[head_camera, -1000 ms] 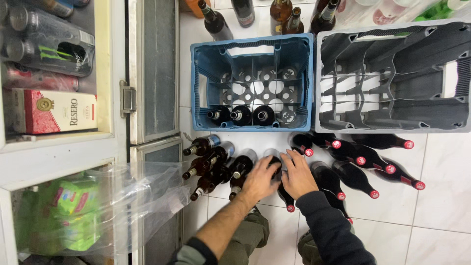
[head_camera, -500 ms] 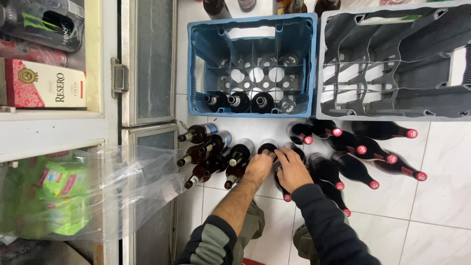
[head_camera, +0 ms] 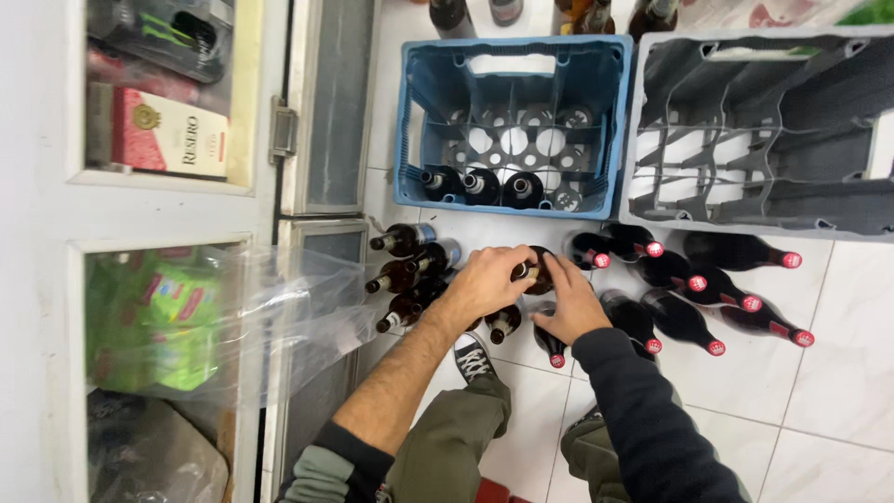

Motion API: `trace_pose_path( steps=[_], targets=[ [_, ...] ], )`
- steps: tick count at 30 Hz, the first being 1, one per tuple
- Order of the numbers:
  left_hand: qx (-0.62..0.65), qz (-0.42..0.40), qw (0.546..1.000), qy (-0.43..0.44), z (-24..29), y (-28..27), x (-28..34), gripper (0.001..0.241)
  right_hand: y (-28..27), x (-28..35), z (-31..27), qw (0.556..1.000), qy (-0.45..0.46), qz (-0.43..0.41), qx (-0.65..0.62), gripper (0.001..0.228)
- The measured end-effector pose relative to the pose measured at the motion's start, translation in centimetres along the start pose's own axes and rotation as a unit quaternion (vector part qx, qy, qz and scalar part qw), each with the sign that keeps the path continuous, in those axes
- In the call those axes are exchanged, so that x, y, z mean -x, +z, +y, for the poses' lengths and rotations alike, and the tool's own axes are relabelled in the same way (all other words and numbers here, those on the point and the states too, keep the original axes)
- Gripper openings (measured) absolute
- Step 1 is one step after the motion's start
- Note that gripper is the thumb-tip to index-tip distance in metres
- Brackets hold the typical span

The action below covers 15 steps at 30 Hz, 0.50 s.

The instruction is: The person moves bottles from a wooden surface into plastic crates on the floor and then organizes more bottles from the floor into a crate.

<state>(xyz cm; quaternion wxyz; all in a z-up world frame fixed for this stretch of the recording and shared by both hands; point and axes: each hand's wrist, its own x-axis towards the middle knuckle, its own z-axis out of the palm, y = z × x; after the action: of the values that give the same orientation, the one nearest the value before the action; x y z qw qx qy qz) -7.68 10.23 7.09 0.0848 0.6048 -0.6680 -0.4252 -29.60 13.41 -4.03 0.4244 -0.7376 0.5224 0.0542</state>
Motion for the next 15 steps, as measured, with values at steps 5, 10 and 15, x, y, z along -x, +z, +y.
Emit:
trace_pose_path(
  steps=[5, 10, 15],
  targets=[
    [0.096, 0.068, 0.992, 0.048, 5.3, -6.9, 2.7, 0.033, -4.3, 0.4, -2.0, 0.993, -0.032, 0.076, -0.083, 0.129],
    [0.136, 0.151, 0.974, 0.095, 7.6, -9.0, 3.2, 0.032, -7.1, 1.6, -3.6, 0.987, -0.018, 0.093, -0.132, 0.137],
    [0.321, 0.257, 0.909, 0.073, 6.6, -7.0, 0.4, 0.032, -11.5, 3.3, -8.2, 0.960, -0.056, 0.089, -0.261, 0.127]
  ],
)
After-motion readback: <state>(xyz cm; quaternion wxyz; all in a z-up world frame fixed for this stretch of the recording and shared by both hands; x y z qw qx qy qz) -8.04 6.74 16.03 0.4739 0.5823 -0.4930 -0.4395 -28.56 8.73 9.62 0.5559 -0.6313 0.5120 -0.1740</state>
